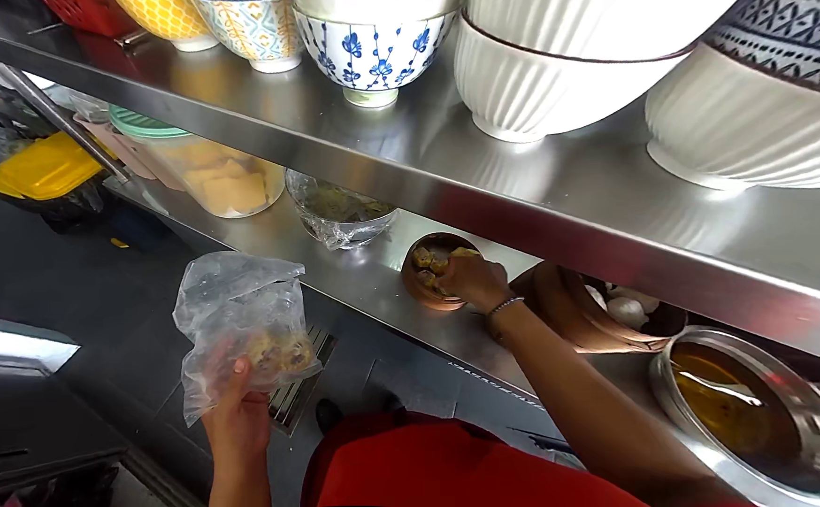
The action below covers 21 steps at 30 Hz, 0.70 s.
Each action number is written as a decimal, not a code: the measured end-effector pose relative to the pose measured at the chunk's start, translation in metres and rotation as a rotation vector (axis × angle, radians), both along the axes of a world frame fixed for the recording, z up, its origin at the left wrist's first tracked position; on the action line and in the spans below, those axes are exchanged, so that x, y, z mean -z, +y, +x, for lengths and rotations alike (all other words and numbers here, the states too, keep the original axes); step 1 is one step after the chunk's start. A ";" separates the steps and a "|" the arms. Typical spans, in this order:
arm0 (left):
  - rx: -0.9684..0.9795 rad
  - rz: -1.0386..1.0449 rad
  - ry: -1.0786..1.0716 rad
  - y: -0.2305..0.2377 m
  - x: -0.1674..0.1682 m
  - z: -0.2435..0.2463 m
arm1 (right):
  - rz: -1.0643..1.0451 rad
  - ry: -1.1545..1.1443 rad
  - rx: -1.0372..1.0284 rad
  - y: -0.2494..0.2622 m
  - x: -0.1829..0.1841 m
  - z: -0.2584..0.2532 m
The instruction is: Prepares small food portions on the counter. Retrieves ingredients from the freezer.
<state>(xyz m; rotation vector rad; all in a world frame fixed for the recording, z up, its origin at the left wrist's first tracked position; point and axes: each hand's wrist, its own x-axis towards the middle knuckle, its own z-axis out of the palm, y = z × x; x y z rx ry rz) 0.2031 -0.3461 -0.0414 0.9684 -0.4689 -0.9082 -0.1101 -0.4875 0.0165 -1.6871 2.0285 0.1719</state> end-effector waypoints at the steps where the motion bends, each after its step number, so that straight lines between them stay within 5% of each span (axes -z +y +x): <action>1: 0.004 0.000 -0.007 -0.001 0.001 0.000 | 0.069 0.032 -0.006 -0.001 0.001 0.004; 5: 0.022 -0.031 -0.028 -0.005 0.003 0.000 | 0.147 0.041 -0.006 -0.003 0.001 0.010; 12: 0.041 -0.014 -0.069 -0.006 0.004 0.003 | -0.173 -0.396 0.110 0.017 0.024 -0.027; 17: 0.063 -0.029 -0.053 -0.007 0.001 -0.001 | -0.178 -0.184 0.088 0.019 0.031 -0.031; 21: 0.055 -0.050 -0.023 -0.006 0.002 -0.002 | -0.462 -0.270 0.163 0.022 0.015 -0.030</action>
